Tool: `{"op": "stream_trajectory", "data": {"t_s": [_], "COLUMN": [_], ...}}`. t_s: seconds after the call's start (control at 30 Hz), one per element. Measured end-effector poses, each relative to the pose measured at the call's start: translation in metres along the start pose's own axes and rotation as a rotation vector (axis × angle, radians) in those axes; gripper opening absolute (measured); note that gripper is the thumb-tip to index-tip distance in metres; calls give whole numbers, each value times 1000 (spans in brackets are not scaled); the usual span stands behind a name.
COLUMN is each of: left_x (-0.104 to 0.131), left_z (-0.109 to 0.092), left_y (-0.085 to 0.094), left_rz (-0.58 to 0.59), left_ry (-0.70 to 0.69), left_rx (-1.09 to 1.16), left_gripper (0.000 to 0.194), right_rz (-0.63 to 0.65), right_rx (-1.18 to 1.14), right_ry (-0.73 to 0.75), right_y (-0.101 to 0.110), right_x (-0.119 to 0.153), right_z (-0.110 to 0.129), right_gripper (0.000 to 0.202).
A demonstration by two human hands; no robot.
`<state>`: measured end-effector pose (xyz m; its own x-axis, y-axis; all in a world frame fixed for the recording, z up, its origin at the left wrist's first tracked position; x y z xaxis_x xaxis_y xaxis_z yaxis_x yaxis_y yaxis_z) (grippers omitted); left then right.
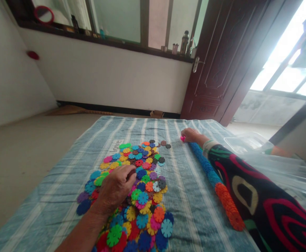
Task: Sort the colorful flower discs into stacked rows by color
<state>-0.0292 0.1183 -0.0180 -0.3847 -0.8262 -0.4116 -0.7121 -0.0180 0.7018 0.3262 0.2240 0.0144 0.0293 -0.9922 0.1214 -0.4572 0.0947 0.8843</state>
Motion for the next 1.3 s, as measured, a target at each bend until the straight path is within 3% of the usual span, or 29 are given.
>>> {"op": "stream_trajectory", "data": {"t_s": [0.3, 0.77, 0.93, 1.07, 1.3], "left_x": [2, 3, 3, 3, 4], "left_z": [-1, -4, -3, -2, -2], "left_y": [0, 1, 0, -1, -1], "left_rz": [4, 31, 45, 46, 28], "left_ry": [-12, -20, -8, 2, 5], "left_rx": [-26, 7, 23, 37, 10], "left_gripper": [22, 20, 21, 20, 19], "right_rz": [-89, -206, -215, -205, -143], "right_rx": [-69, -215, -217, -199, -209], "right_ry": [-8, 309, 343, 285, 75], "right_y": [10, 48, 57, 55, 39], "right_x": [6, 52, 72, 68, 33], "right_z": [8, 104, 126, 124, 85], "right_gripper": [23, 21, 23, 23, 28]}}
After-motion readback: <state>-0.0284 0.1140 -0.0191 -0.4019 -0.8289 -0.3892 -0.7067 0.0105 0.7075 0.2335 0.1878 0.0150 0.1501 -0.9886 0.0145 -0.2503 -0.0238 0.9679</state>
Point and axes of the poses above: each hand's wrist, its own x-axis away from the middle knuckle, its own y-axis out of the back of the hand, z = x × y, the point moved 3 cm from there along -x, towards the middle knuckle, and after that the axes turned 15 degrees about x, right-handed, at the moved point
